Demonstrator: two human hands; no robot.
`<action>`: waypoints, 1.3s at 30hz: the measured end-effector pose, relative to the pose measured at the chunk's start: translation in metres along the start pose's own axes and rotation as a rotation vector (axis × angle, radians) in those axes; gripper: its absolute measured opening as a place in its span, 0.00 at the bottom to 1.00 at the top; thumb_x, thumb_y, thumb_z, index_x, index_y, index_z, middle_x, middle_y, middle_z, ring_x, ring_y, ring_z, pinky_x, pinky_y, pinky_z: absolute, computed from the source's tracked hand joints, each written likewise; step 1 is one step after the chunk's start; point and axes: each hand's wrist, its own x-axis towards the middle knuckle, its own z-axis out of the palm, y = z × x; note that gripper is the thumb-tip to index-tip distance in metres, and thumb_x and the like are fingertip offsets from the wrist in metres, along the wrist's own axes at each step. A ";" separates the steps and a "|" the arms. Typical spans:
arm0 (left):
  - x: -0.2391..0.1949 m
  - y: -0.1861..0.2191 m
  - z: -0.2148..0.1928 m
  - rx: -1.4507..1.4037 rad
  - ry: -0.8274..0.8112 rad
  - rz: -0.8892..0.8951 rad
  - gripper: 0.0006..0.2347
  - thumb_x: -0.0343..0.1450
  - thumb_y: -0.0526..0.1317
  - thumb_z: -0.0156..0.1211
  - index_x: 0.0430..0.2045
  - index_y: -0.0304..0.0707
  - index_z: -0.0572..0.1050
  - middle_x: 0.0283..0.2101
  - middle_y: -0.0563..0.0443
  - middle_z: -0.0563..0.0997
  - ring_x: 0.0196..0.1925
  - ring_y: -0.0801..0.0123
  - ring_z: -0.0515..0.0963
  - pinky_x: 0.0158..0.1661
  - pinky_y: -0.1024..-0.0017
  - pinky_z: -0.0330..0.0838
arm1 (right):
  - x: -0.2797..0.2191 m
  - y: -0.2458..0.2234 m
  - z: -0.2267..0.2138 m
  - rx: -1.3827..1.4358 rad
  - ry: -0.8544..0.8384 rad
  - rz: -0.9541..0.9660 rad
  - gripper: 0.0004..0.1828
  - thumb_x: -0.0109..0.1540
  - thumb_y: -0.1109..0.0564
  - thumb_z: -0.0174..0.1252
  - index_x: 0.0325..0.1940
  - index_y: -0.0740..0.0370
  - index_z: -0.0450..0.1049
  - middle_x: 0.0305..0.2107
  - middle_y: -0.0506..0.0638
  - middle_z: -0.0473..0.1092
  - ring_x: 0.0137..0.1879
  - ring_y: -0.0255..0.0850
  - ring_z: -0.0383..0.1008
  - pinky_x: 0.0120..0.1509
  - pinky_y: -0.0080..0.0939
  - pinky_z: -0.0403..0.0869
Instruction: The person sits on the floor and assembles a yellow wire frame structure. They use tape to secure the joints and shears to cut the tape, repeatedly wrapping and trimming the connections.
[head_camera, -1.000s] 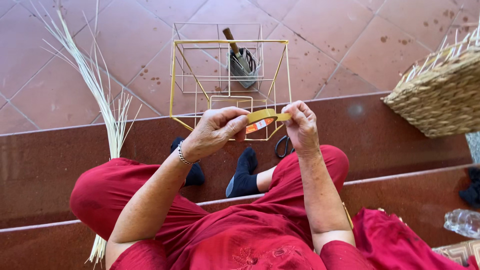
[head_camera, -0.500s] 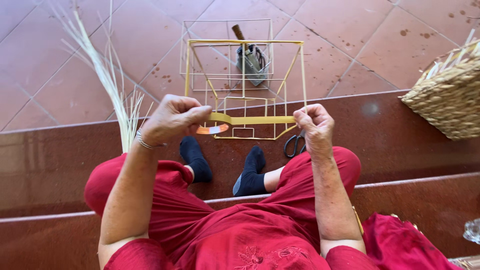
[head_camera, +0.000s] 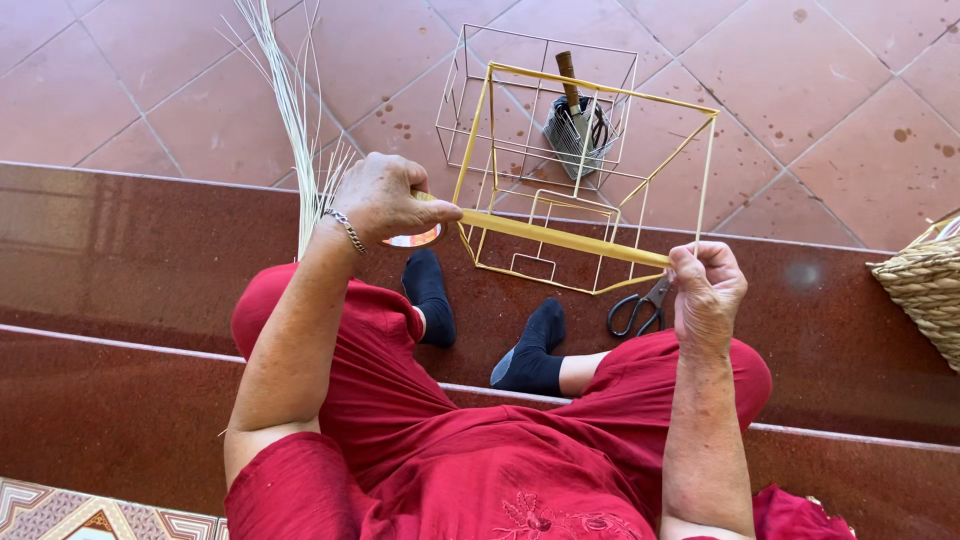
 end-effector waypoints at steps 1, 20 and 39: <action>0.002 0.000 0.002 0.021 -0.001 -0.006 0.23 0.58 0.62 0.72 0.20 0.37 0.83 0.23 0.44 0.82 0.28 0.57 0.83 0.33 0.61 0.77 | 0.000 0.001 -0.001 -0.003 0.003 0.002 0.07 0.67 0.65 0.64 0.44 0.64 0.72 0.33 0.47 0.72 0.36 0.31 0.69 0.44 0.30 0.70; -0.034 0.034 0.049 0.052 0.293 0.625 0.07 0.67 0.44 0.69 0.30 0.44 0.79 0.33 0.48 0.72 0.38 0.58 0.76 0.36 0.59 0.70 | 0.004 -0.050 0.024 -0.732 0.136 -0.489 0.10 0.69 0.59 0.66 0.47 0.62 0.71 0.44 0.52 0.73 0.50 0.40 0.74 0.55 0.39 0.76; -0.035 0.059 0.066 0.329 0.389 0.893 0.05 0.65 0.36 0.66 0.25 0.41 0.74 0.31 0.52 0.69 0.33 0.67 0.73 0.32 0.68 0.66 | 0.062 -0.077 -0.019 -1.743 -0.345 -1.194 0.03 0.67 0.51 0.69 0.41 0.44 0.80 0.56 0.42 0.79 0.70 0.45 0.65 0.79 0.60 0.51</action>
